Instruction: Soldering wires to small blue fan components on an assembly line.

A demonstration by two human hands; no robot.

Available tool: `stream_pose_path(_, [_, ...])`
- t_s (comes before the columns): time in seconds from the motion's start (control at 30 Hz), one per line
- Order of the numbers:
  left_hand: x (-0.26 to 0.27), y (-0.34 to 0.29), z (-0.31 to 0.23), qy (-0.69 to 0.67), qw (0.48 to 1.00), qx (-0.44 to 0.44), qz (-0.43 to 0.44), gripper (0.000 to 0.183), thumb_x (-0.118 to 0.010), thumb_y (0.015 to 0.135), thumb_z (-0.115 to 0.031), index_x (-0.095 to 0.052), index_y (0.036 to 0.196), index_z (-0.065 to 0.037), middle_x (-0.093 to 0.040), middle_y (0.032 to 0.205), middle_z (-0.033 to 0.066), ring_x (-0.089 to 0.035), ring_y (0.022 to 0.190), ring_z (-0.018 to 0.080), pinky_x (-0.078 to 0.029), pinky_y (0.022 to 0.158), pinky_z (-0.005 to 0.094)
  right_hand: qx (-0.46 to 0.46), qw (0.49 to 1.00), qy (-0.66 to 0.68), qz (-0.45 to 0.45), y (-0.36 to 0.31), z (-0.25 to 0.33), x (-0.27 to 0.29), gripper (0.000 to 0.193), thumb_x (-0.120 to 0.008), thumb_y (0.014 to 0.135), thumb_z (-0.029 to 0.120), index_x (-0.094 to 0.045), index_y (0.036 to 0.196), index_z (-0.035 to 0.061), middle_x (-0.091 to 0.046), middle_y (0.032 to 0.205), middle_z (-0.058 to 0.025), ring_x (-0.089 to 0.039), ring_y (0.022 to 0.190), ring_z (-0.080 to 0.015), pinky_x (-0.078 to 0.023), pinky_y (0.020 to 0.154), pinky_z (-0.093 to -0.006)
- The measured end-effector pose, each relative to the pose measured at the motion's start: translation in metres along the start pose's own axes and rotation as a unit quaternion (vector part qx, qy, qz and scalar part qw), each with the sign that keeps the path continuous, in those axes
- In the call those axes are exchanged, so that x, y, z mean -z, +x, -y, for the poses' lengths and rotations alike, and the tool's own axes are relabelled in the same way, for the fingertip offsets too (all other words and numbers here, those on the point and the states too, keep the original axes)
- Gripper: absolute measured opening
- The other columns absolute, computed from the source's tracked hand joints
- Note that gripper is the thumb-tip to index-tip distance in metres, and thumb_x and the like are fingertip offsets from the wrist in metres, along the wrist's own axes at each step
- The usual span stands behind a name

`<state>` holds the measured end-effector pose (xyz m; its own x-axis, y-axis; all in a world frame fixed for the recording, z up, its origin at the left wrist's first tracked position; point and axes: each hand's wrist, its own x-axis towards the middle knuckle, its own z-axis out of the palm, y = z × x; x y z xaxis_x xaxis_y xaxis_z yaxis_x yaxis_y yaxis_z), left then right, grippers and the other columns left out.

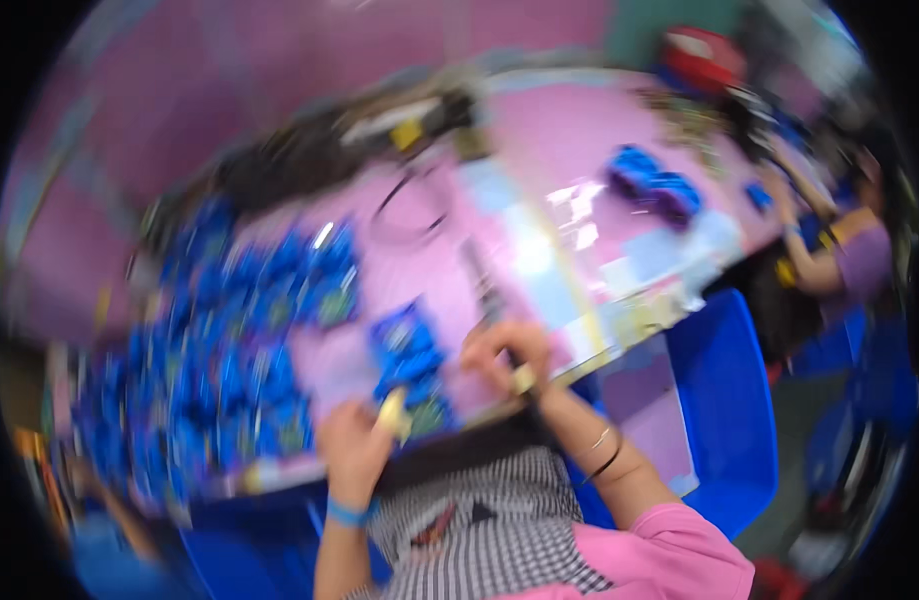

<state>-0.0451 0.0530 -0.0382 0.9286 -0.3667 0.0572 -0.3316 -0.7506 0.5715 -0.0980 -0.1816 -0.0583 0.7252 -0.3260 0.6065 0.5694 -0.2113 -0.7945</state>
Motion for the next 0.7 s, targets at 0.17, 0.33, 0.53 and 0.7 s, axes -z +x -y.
stream_pose_path(0.17, [0.025,0.007,0.003,-0.299,0.950,0.075,0.040,0.039,-0.063,0.091,-0.023,-0.051,0.119,0.001,-0.062,0.102,0.0146,-0.059,0.082,0.0220,-0.052,0.072,0.0348,-0.105,0.989,0.055,-0.085,0.001,0.011,0.003,0.059,-0.043,0.093,0.061,-0.047,0.114,0.0058,-0.056,0.089,-0.0067,-0.054,0.074,-0.0131,-0.045,0.067,-0.0279])
stream_pose_path(0.33, [0.007,-0.034,0.005,-0.122,0.989,-0.086,-0.015,0.068,-0.085,0.066,-0.010,-0.050,0.124,0.001,-0.059,0.113,0.0136,-0.056,0.097,0.0210,-0.047,0.086,0.0335,-0.158,0.969,0.001,-0.191,0.009,0.012,0.016,0.071,-0.032,0.091,0.070,-0.044,0.121,0.0061,-0.053,0.104,-0.0044,-0.047,0.093,-0.0123,-0.039,0.086,-0.0298])
stream_pose_path(0.53, [-0.014,-0.031,-0.022,-0.073,0.997,0.002,-0.019,0.084,-0.087,0.063,-0.015,-0.046,0.135,-0.002,-0.052,0.122,0.0102,-0.051,0.105,0.0221,-0.044,0.084,0.0297,-0.188,0.966,0.094,-0.149,-0.008,0.017,0.023,0.053,-0.033,0.102,0.049,-0.059,0.107,0.0026,-0.061,0.100,-0.0044,-0.053,0.090,-0.0115,-0.043,0.081,-0.0277])
stream_pose_path(0.7, [0.043,-0.018,-0.014,-0.298,0.953,0.014,-0.056,0.043,-0.046,0.089,0.005,-0.049,0.132,0.001,-0.041,0.092,-0.0032,-0.037,0.071,0.0035,-0.033,0.062,0.0184,-0.175,0.960,0.123,-0.180,-0.014,0.035,0.033,0.071,-0.032,0.097,0.060,-0.059,0.115,-0.0035,-0.063,0.096,-0.0098,-0.058,0.081,-0.0171,-0.049,0.075,-0.0320])
